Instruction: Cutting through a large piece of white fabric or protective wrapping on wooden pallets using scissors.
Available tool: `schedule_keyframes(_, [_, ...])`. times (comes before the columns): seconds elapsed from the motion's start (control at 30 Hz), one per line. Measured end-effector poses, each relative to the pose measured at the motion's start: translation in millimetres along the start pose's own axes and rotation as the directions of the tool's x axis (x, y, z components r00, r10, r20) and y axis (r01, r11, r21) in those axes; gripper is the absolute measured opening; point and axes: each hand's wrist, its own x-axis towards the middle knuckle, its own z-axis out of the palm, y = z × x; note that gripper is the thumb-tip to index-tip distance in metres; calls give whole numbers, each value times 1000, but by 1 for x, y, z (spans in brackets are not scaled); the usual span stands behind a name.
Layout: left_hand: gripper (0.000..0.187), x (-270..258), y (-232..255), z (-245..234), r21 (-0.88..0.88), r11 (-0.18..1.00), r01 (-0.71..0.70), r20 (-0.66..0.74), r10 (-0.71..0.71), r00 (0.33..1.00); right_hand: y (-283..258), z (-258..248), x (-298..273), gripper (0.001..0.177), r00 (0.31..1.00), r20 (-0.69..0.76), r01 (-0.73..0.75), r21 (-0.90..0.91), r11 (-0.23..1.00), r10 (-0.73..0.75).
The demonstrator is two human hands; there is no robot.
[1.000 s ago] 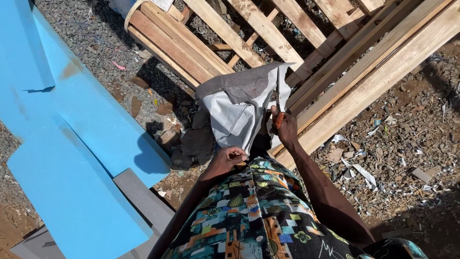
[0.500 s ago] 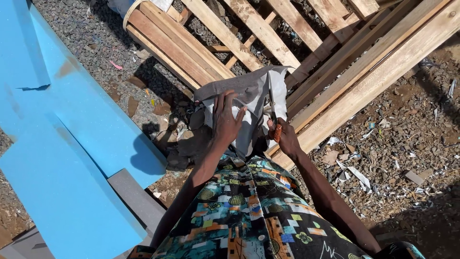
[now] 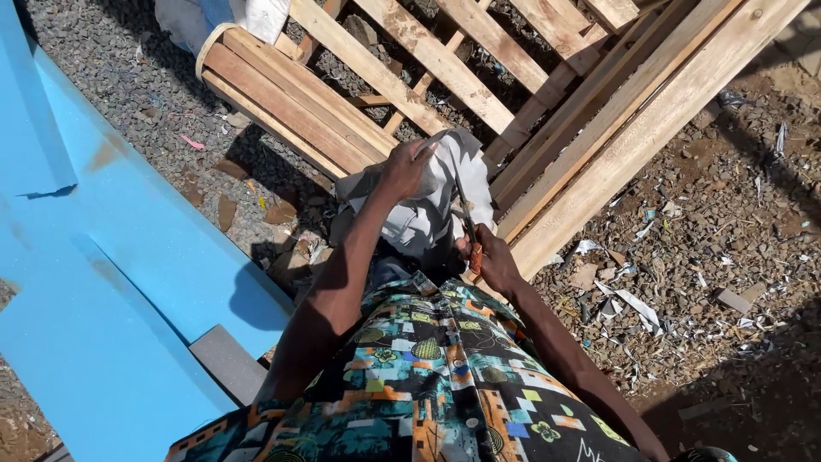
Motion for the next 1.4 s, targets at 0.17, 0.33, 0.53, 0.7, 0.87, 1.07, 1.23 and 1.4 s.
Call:
schedule_keyframes(0.17, [47, -6, -17, 7, -114, 989, 90, 64, -83, 995, -12, -3, 9, 55, 999, 30, 32, -21, 999, -32])
schedule_keyframes(0.33, [51, -7, -35, 18, -209, 976, 64, 89, -46, 995, -9, -7, 25, 53, 997, 3, 83, -53, 995, -83])
schedule_keyframes(0.53, [51, -13, -12, 8, -261, 958, 119, 86, -100, 991, -11, -2, 22, 51, 995, -90, 36, -128, 991, -48])
schedule_keyframes(0.7, [76, -6, -52, 20, -426, 880, 212, 221, -126, 967, -53, -8, 16, 50, 998, 39, 53, -20, 998, -53])
schedule_keyframes(0.87, [77, 15, -94, 44, -537, 793, 288, 304, -136, 943, -38, -17, 34, 50, 993, 49, 108, -34, 994, -106])
schedule_keyframes(1.07, [79, -2, -94, 50, -683, 724, 95, 107, -29, 994, -52, -15, 28, 48, 996, 3, 84, -30, 996, -84])
schedule_keyframes(1.23, [74, -58, 35, 3, -734, 677, -53, 24, 104, 994, -44, -12, 23, 39, 995, 100, -61, 384, 921, 24])
schedule_keyframes(1.4, [77, -32, -27, 34, -824, 564, 57, 47, -32, 998, -93, -1, 1, 52, 992, 80, -129, 551, 824, 102])
